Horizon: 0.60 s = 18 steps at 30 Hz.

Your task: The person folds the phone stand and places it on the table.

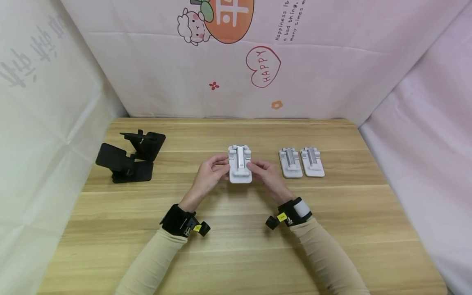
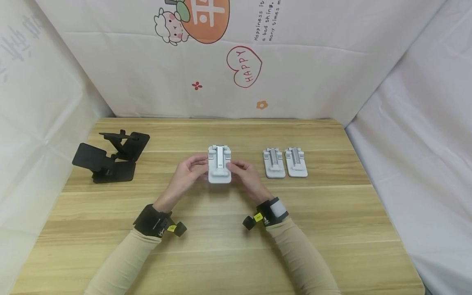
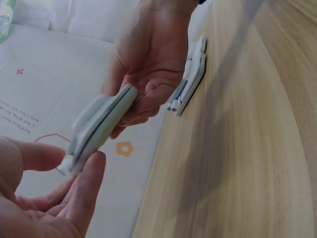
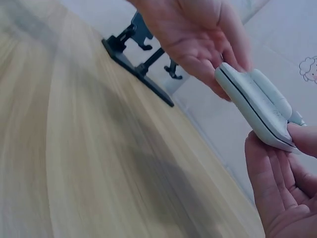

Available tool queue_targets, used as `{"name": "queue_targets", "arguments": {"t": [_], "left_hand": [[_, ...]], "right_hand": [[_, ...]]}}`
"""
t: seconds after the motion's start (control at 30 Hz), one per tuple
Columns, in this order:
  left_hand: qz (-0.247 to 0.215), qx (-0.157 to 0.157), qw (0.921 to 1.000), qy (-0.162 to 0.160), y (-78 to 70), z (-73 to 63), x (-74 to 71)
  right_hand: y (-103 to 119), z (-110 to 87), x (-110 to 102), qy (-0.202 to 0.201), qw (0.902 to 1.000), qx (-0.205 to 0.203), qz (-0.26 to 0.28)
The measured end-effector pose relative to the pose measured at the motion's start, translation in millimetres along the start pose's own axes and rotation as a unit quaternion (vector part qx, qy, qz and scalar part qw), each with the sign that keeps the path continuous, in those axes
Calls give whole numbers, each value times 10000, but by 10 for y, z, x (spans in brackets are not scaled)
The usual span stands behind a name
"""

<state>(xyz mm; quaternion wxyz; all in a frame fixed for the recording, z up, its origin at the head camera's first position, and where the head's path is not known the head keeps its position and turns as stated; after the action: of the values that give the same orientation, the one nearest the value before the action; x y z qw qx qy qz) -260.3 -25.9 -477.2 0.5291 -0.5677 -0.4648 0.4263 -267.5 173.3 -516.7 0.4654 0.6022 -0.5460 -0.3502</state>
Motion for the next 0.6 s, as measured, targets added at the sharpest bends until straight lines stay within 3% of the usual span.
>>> {"name": "queue_targets", "arguments": {"t": [0.23,0.43,0.5,0.6], "left_hand": [[-30,-14,9999,-106,-1,2,-119],[-33,48,9999,-136,19,-21,-242],[150,166,9995,-208,17,-27,-305],[856,460,9946,-366,-7,-40,-412]], "right_hand": [[-9,59,-235,-314,9971,-78,-684],[-74,113,-461,-744,9933,116,-877],[-75,123,-511,-849,9918,106,-952],[-68,130,-579,-1001,9883,81,-1145]]}}
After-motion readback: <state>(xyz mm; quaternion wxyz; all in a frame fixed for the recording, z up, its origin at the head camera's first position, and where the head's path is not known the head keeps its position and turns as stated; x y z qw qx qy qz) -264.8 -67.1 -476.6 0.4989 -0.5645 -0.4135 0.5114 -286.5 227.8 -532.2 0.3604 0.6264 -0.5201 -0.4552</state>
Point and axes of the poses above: each hand's wrist, its own z-axis towards the middle knuckle, its own x-axis out of the palm, y = z × x, the point moved 7 cm from there along z, towards the middle knuckle, and after that the axes turned 4 degrees about x, right-handed, at the moved point
